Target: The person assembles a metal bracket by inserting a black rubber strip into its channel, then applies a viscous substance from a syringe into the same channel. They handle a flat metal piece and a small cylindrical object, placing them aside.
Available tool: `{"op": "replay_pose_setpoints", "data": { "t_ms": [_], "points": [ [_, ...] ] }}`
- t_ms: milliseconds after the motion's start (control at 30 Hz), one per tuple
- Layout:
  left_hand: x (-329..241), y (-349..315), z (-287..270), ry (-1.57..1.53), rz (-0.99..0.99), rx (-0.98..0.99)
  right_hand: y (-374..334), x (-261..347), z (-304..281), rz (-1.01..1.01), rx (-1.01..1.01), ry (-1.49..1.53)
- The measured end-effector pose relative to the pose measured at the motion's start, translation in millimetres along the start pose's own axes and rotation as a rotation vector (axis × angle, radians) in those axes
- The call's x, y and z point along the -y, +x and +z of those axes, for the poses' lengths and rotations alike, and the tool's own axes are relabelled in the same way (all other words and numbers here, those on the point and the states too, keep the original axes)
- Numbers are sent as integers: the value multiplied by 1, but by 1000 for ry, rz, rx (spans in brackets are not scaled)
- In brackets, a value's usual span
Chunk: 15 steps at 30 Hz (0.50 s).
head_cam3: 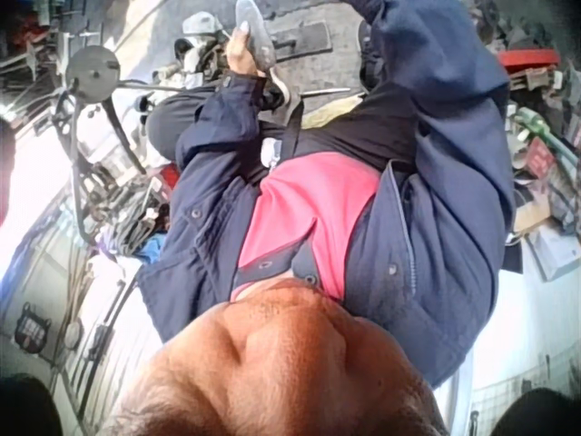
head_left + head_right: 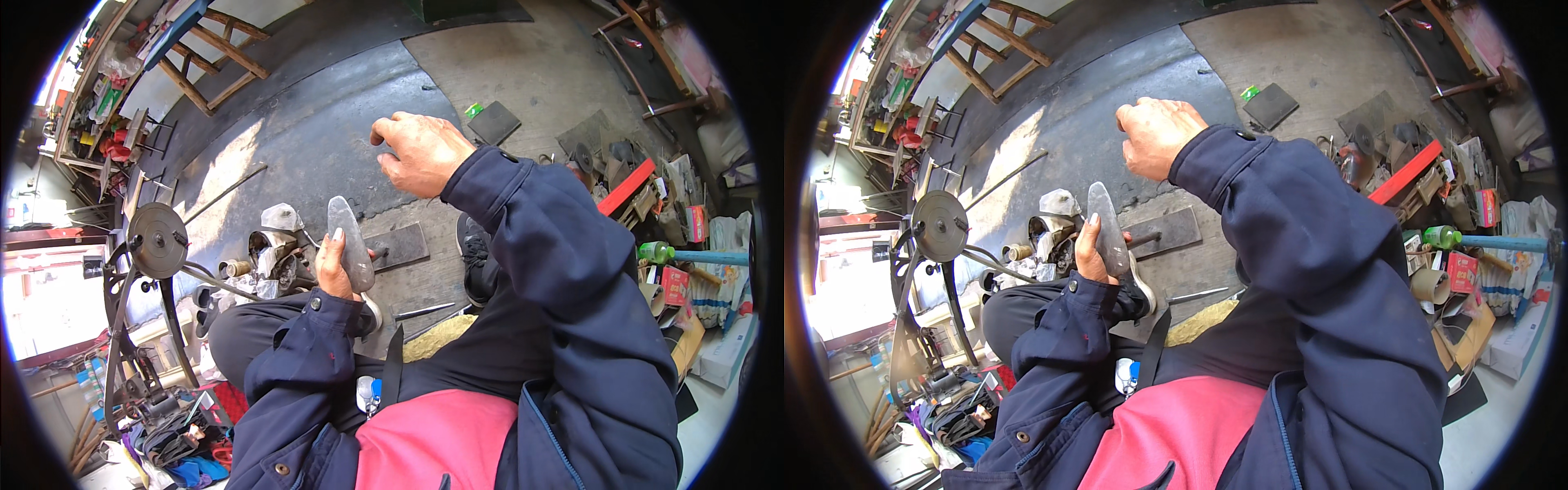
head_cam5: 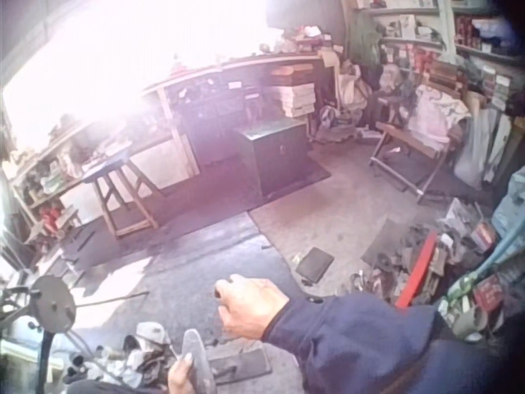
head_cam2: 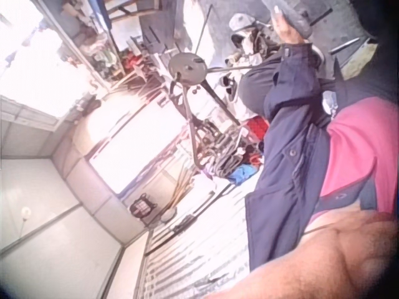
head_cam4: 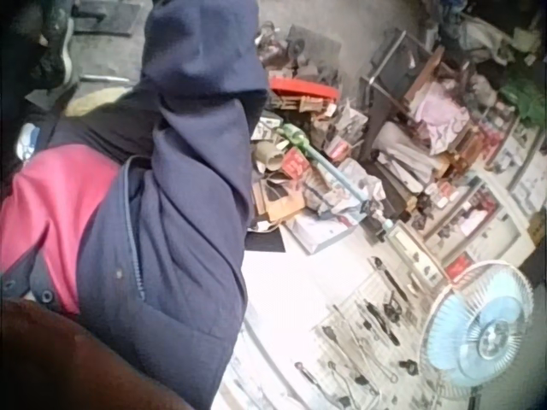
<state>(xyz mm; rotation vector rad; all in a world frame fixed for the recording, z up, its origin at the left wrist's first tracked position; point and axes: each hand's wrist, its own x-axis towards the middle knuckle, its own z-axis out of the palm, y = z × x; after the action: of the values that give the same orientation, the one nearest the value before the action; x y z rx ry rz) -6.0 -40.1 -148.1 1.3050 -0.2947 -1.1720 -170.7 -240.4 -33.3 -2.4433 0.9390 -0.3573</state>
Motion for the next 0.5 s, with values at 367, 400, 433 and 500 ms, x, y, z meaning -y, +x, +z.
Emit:
{"op": "replay_pose_setpoints", "data": {
  "t_ms": [367, 400, 433, 500],
  "points": [
    [-5, 27, 10, 82, 120, -105, -6, -7, -11, 20, 0, 11],
    [-4, 28, 12, 85, 131, -110, -6, -7, -12, 15, -3, 2],
    [-3, 29, 14, 86, 146, -107, -7, -8, -12, 21, 5, 8],
    [-2, 28, 14, 96, 147, -96, -8, -9, -12, 17, -8, 14]
  ]
}}
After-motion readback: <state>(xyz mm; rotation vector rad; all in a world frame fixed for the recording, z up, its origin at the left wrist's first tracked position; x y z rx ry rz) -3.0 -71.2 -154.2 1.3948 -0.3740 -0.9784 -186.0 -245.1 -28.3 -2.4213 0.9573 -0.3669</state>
